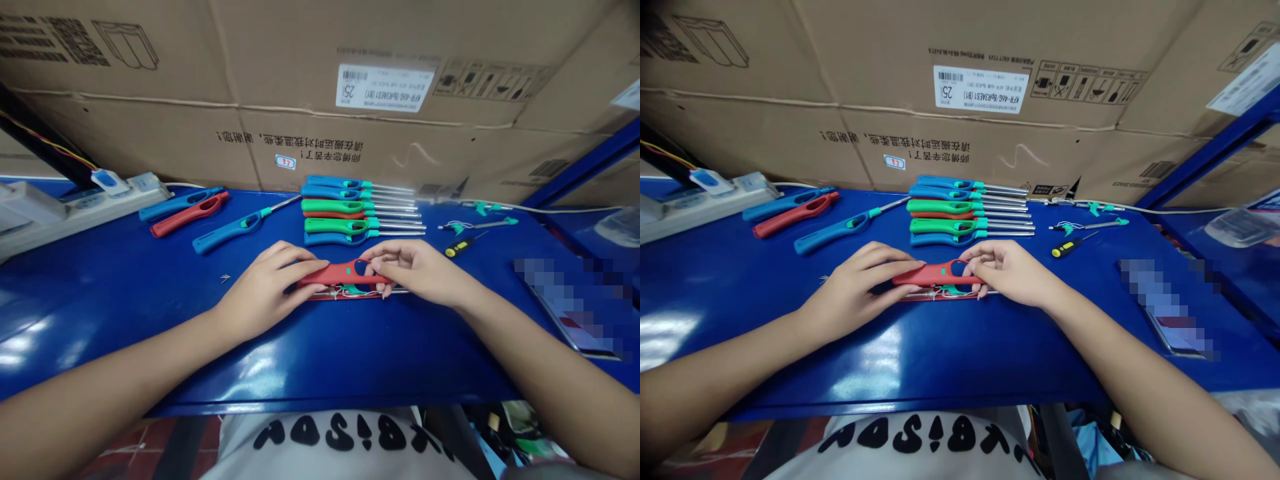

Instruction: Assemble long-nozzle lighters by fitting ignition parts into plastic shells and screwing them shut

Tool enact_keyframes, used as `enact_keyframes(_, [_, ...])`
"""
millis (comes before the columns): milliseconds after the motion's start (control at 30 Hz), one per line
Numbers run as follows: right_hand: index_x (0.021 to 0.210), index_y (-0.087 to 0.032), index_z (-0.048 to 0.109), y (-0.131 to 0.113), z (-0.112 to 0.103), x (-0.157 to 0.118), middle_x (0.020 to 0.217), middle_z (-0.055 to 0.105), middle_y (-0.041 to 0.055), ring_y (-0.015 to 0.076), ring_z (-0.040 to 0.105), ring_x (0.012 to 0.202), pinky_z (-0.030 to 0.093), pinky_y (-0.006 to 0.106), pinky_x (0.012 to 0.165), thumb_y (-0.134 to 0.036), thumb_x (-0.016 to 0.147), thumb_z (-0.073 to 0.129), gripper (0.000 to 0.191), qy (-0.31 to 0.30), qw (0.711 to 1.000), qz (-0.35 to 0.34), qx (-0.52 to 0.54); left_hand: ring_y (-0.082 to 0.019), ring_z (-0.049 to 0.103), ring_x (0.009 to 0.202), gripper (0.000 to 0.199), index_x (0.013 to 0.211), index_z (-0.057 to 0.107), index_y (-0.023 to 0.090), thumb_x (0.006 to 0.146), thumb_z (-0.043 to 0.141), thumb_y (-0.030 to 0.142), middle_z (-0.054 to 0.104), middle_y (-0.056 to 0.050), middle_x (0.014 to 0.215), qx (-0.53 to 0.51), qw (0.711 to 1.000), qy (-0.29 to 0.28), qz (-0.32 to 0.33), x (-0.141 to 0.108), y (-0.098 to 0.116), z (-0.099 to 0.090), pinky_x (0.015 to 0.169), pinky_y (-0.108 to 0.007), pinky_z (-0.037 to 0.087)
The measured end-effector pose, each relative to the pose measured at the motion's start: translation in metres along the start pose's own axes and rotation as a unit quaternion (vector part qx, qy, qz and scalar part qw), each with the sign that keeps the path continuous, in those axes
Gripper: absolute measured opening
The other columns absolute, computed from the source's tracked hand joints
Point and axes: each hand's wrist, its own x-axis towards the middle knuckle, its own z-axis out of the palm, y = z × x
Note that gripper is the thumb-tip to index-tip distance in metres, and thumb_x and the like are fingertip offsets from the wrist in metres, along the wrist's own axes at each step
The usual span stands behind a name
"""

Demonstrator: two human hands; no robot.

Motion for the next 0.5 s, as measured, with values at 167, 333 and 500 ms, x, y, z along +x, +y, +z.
enact_keyframes(167, [0.119, -0.022, 0.066, -0.001, -0.003, -0.004, 0.101, 0.070, 0.0053, 0.0178, 0.065, 0.084, 0.054, 0.031, 0.073, -0.037, 0.087, 0.071, 0.036, -0.027, 0.957, -0.152, -0.244, -0.022, 0.061, 0.102, 0.031, 0.125, 0.066, 0.020, 0.098, 0.061, 0.032, 0.067, -0.008, 0.112, -0.044, 0.998, -0.045, -0.014, 0.000, 0.003, 0.001, 0.092, -0.037, 0.051])
enact_keyframes(333, [0.115, -0.021, 0.068, 0.001, -0.003, -0.004, 0.107, 0.068, 0.0070, 0.0194, 0.063, 0.096, 0.051, 0.032, 0.084, -0.037, 0.088, 0.071, 0.032, -0.048, 0.926, -0.208, -0.310, -0.022, 0.061, 0.098, 0.026, 0.119, 0.068, 0.020, 0.096, 0.063, 0.029, 0.068, -0.007, 0.107, -0.061, 0.993, -0.092, -0.034, 0.001, 0.005, 0.000, 0.091, -0.038, 0.050])
enact_keyframes(500, [0.117, -0.023, 0.068, 0.009, 0.001, 0.000, 0.112, 0.065, 0.0078, 0.0215, 0.062, 0.104, 0.051, 0.036, 0.090, -0.035, 0.088, 0.071, 0.031, -0.044, 0.920, -0.224, -0.319, -0.023, 0.060, 0.096, 0.025, 0.115, 0.070, 0.020, 0.092, 0.066, 0.027, 0.068, -0.008, 0.105, -0.051, 0.992, -0.106, -0.055, 0.001, 0.005, 0.001, 0.089, -0.039, 0.050])
